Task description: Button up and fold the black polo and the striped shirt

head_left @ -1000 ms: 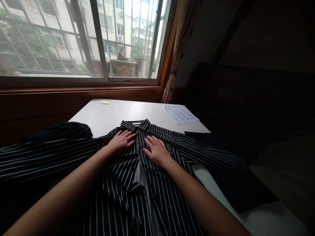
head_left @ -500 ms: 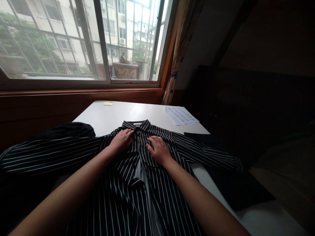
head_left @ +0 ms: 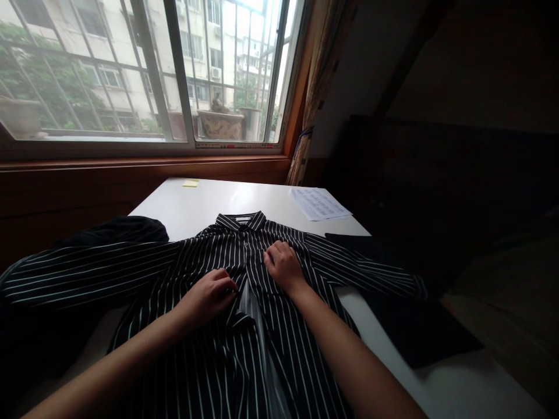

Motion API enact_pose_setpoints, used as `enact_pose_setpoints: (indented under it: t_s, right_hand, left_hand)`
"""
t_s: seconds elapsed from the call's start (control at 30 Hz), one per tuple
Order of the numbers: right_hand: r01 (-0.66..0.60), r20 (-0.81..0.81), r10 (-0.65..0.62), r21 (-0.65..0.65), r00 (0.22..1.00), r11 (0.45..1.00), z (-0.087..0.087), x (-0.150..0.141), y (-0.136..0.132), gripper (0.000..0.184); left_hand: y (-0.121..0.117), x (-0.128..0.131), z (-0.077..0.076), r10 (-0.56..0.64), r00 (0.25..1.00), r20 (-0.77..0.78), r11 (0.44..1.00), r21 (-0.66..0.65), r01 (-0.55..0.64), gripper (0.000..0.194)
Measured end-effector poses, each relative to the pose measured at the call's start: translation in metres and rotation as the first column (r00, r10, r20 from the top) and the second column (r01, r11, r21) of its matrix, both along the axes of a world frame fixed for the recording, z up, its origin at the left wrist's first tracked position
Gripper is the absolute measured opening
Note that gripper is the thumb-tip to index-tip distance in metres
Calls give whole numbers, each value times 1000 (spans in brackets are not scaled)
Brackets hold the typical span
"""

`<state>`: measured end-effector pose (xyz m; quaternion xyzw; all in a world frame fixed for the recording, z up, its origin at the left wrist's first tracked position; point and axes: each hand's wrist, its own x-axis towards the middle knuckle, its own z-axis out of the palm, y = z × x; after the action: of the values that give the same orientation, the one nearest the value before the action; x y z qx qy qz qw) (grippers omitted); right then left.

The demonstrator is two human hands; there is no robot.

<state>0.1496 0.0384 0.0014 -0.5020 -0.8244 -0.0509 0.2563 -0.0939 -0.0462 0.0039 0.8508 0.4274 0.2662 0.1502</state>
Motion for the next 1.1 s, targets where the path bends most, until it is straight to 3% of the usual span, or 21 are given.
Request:
enact_pose_setpoints:
  t_s: [0.13, 0.47, 0.67, 0.87, 1.1]
  right_hand:
    - [-63, -54, 63, -8, 997, 998, -2, 4, 1, 20]
    - [-204, -173, 194, -40, 966, 978, -5, 12, 0, 18]
    - [-202, -21, 201, -111, 979, 973, -5, 7, -4, 22]
    - [-160, 89, 174, -142, 981, 977, -1, 1, -7, 20]
    - [-169, 193, 224, -263, 955, 950, 30, 0, -15, 21]
  left_hand:
    - [-3, -4, -9, 2, 1000, 28, 1000, -11, -2, 14]
    - [-2, 2, -12, 21, 994, -105, 995, 103, -10, 14]
    - [-1, 4, -6, -8, 981, -193, 992, 122, 32, 13]
    - [2, 2, -7, -11, 983, -184, 987, 155, 40, 10]
    - [3, 2, -8, -47, 957, -286, 972, 208, 110, 11]
